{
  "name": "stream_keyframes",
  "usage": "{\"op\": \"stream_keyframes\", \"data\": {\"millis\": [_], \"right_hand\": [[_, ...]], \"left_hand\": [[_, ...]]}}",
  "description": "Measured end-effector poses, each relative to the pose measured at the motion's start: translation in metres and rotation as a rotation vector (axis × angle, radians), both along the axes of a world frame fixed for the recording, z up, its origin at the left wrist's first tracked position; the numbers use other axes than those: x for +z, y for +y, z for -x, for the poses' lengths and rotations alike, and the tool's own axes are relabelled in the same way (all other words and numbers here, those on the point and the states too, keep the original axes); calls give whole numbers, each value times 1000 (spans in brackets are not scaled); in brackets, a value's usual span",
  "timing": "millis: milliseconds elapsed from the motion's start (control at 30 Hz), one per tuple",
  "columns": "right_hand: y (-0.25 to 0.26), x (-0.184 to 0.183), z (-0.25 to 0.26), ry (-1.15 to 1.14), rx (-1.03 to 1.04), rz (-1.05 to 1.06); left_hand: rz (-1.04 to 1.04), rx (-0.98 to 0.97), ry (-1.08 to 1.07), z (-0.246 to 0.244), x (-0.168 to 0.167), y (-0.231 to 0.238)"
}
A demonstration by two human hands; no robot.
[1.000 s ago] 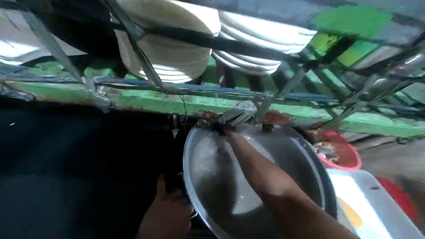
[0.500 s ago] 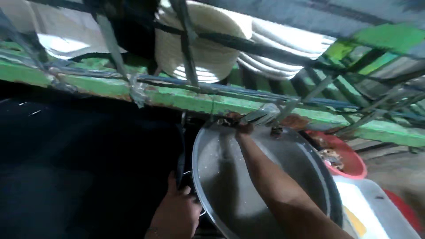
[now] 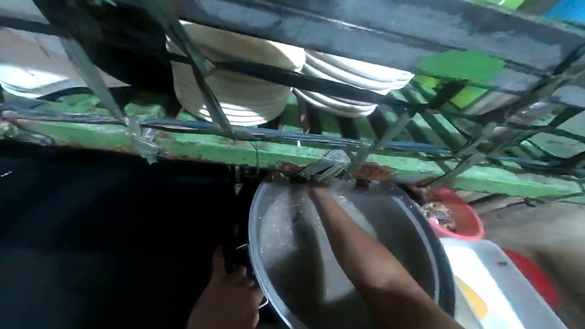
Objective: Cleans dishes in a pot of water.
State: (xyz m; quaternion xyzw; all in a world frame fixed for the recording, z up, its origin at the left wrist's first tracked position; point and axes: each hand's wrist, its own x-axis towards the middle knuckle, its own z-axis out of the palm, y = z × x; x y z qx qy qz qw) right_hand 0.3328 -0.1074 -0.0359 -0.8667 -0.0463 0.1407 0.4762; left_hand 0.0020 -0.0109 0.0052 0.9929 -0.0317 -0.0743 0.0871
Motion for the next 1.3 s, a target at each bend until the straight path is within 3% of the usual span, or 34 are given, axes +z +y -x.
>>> {"op": "stream_keyframes", "data": {"millis": [33,67,133,200,267,300,367,433,500,567,633,700,733,833,900,967,1033,1200,1300], "right_hand": [[-17,22,1,55,-40,118],[-35,23,-3,58,-147,101],[-59,-10,-24,-33,-514,-56],[-59,-24,-31,-68,-538,93],[-33,-13,-12,-52,-322,22],[-14,-9,0,-68,-159,83],[25,-32,23,-168,59,238],[35,-64,71,-82,265,228],[10,-99,122,-26,663,279],[-35,-107,154,-71,1045,361],[-88,-79,168,-29,1316,484],[-137,-38,163,140,1410,686],[-171,-43,147,157,1436,694],[-249,-55,83,73,1285,778],[-236,-36,46,213,949,1062],[-234,-63,-17,128,661,1028],[-203,-82,-59,50,429,940],[-45,-56,-23,103,262,589],[18,-64,32,11,567,616]], "left_hand": [[6,-8,-29,1,-2,0],[5,-16,-79,2,-5,1],[7,-18,-124,1,-7,2],[15,-5,-93,1,-6,2],[4,-2,-39,0,-3,2],[-2,1,4,0,-1,1],[-20,10,73,-3,2,1],[-28,30,122,-5,4,0],[-27,24,72,-4,0,0],[-31,7,-24,-3,-6,2],[2,1,-106,-1,-10,4],[7,-4,-159,0,-12,5],[3,-8,-152,1,-11,5],[-26,-11,-140,-1,-11,4],[-34,-11,-69,-2,-6,4],[-52,-19,-47,-2,-2,2],[-67,-23,-116,-1,-5,4],[-99,-18,-153,0,-5,3],[-105,-1,-86,-1,-3,2]]}}
